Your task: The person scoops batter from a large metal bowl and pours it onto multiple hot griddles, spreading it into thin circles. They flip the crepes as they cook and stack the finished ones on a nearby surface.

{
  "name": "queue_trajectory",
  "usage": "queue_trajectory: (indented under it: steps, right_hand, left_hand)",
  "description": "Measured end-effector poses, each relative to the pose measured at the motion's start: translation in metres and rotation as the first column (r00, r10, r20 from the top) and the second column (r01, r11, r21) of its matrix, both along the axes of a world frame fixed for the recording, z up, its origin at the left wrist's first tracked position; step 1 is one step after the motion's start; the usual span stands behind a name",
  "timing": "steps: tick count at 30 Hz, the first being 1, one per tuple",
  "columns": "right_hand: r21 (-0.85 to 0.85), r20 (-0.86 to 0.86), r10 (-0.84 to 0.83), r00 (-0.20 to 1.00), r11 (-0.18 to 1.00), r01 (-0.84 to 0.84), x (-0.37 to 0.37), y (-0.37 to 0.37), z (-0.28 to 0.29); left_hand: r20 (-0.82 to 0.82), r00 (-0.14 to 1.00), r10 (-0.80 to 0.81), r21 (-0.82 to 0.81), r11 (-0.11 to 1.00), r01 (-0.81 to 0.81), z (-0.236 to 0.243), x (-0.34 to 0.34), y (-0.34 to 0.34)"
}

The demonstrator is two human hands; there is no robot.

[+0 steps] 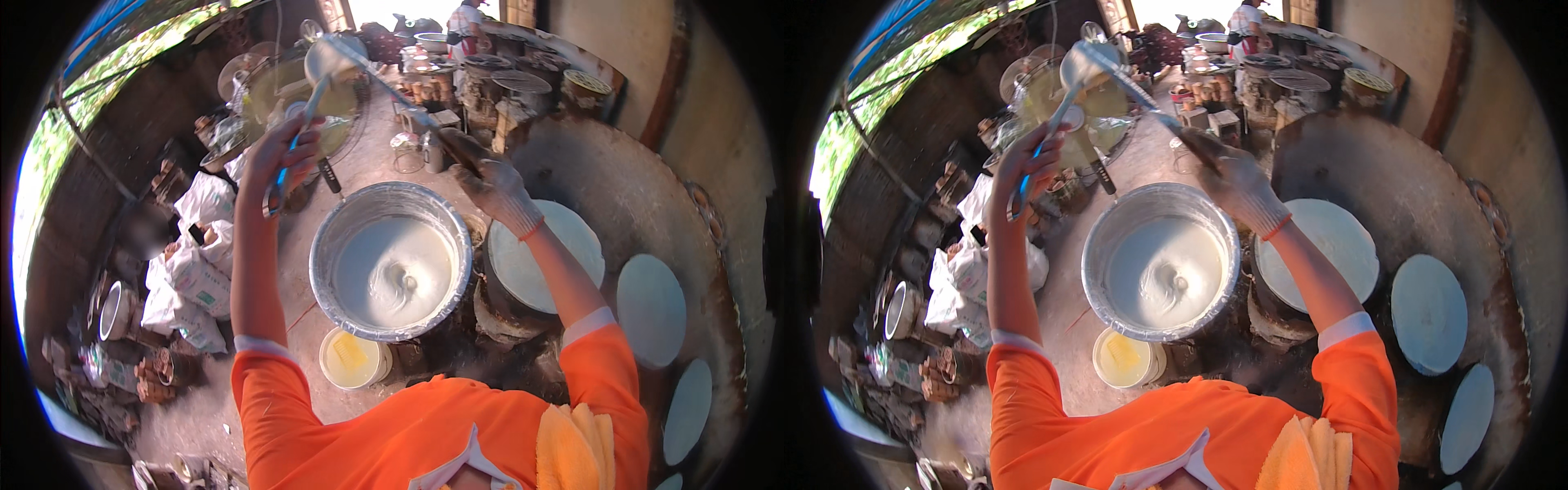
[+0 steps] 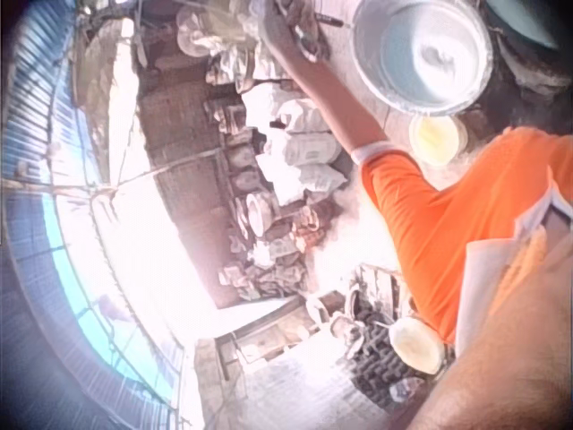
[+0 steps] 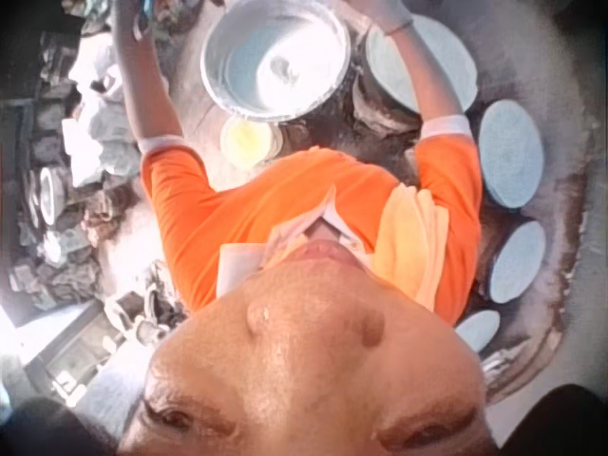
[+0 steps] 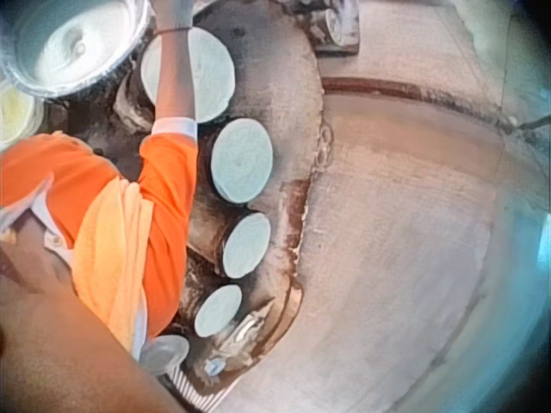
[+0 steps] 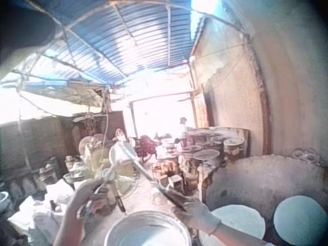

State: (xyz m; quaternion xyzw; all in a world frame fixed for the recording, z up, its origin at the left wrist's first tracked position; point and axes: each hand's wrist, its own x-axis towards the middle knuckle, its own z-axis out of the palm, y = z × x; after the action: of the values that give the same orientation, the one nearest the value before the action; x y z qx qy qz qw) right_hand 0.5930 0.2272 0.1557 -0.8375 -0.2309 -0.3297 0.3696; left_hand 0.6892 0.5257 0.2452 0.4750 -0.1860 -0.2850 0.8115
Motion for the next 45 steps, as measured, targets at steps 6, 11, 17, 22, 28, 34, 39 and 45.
queue_trajectory:
  steps: [6, 11, 17, 22, 28, 34, 39, 45]
  right_hand:
    - [-0.033, -0.156, -0.102, 0.982, 0.995, 0.098, -0.010, -0.006, -0.097]
    - [-0.067, -0.522, -0.140, 0.841, 0.990, 0.123, -0.022, 0.015, -0.116]
    - [-0.228, -0.487, -0.193, 0.852, 0.970, 0.089, -0.026, 0.047, -0.180]
    - [-0.355, -0.695, -0.297, 0.655, 0.934, 0.046, -0.093, 0.019, -0.213]
    - [-0.098, -0.732, -0.388, 0.560, 0.873, 0.478, -0.289, -0.038, -0.273]
    - [-0.171, -0.832, -0.546, 0.102, 0.427, 0.888, -0.497, 0.013, -0.277]
    - [0.229, -0.734, -0.670, -0.112, -0.400, 0.887, -0.600, 0.133, -0.256]
    - [0.601, -0.676, -0.651, -0.345, -0.758, 0.253, -0.659, 0.224, -0.250]
  left_hand:
    - [-0.005, 0.984, 0.177, 0.184, 0.967, -0.173, -0.138, 0.006, -0.016]
    - [-0.528, 0.845, -0.086, -0.171, 0.985, -0.007, -0.203, 0.007, 0.019]
    - [-0.489, 0.872, 0.004, -0.204, 0.972, -0.119, -0.228, -0.002, 0.035]
    - [-0.448, 0.892, 0.056, 0.077, 0.997, -0.024, -0.235, -0.038, 0.027]
    - [-0.377, 0.925, -0.052, 0.365, 0.909, 0.200, -0.245, -0.138, -0.036]
    - [-0.476, 0.590, -0.652, 0.311, 0.503, 0.806, -0.234, -0.239, -0.189]
    - [-0.339, -0.005, -0.941, 0.190, -0.073, 0.979, -0.230, -0.403, -0.328]
    - [-0.271, -0.530, -0.803, 0.251, -0.591, 0.767, -0.200, -0.649, -0.350]
